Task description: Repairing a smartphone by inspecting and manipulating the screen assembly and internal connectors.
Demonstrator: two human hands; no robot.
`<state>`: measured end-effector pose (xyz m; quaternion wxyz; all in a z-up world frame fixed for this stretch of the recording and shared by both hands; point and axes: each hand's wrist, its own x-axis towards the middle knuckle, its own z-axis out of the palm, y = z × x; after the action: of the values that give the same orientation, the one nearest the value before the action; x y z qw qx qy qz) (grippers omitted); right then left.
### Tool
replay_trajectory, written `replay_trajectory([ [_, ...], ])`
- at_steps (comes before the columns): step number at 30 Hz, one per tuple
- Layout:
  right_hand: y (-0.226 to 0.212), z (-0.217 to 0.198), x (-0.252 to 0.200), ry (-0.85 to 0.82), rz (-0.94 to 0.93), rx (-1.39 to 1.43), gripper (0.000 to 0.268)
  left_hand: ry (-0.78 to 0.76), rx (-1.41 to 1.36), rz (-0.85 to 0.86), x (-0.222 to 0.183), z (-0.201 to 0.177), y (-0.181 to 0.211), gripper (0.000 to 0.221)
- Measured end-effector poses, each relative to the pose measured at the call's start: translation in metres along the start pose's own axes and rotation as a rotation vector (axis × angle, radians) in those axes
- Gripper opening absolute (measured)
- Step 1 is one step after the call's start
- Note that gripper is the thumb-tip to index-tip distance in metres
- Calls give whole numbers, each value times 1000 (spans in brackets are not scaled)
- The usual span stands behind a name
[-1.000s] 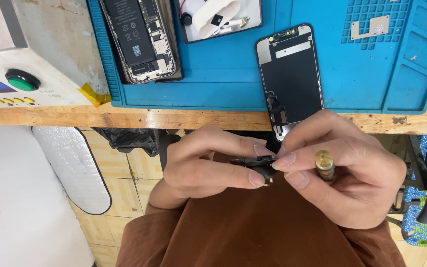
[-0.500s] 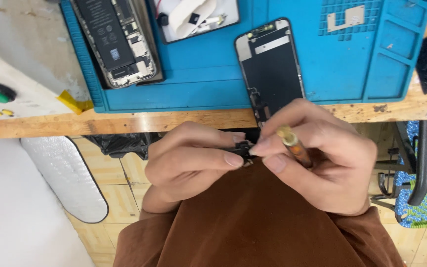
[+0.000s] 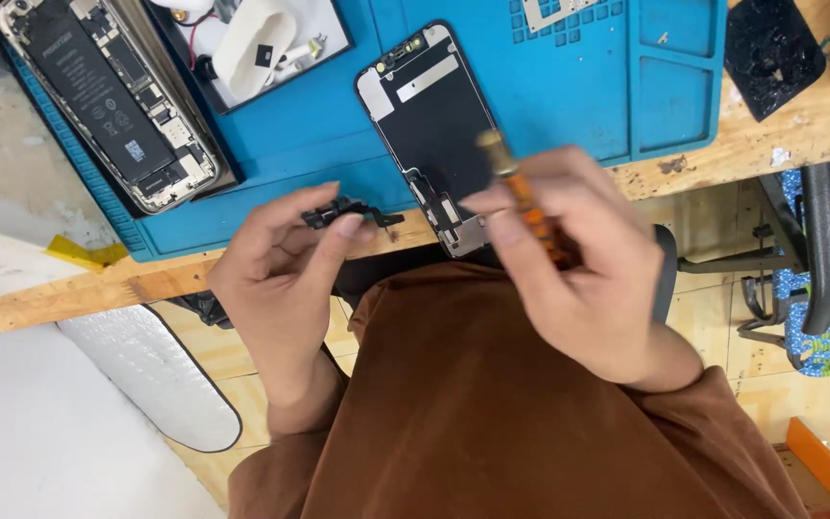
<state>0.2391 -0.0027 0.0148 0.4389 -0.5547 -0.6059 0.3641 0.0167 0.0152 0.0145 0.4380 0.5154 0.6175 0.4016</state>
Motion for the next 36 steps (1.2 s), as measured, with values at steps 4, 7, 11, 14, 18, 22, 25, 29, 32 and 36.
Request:
replay_trajectory([
  [4, -4, -14, -19, 132, 85, -7, 24, 56, 90, -21, 6, 1, 2, 27],
  [7, -1, -19, -35, 90, 284, -344, 31, 63, 170, -36, 12, 3, 8, 23],
  [11, 7, -7, -49, 29, 310, -480, 35, 66, 344, -16, 17, 5, 16, 22],
  [14, 6, 0, -48, 28, 386, -471, 43, 51, 415, 12, 19, 3, 17, 32],
  [18, 3, 2, -34, 44, 461, -386, 52, 21, 442, 14, 17, -2, 17, 41],
  [22, -1, 5, -25, 129, 561, -129, 53, 74, 443, 24, 12, -5, 13, 37],
  [25, -3, 5, -23, 157, 563, 90, 46, 138, 456, 97, 10, -8, 8, 28],
  [29, 3, 8, -29, 234, 478, 177, 44, 133, 437, 291, 11, -4, 13, 15],
  [32, 17, 7, -40, 316, 444, 260, 43, 81, 382, 382, 17, 2, 15, 15],
  [36, 28, 8, -51, 451, 411, 396, 41, -33, 375, 540, 33, 8, 16, 25],
])
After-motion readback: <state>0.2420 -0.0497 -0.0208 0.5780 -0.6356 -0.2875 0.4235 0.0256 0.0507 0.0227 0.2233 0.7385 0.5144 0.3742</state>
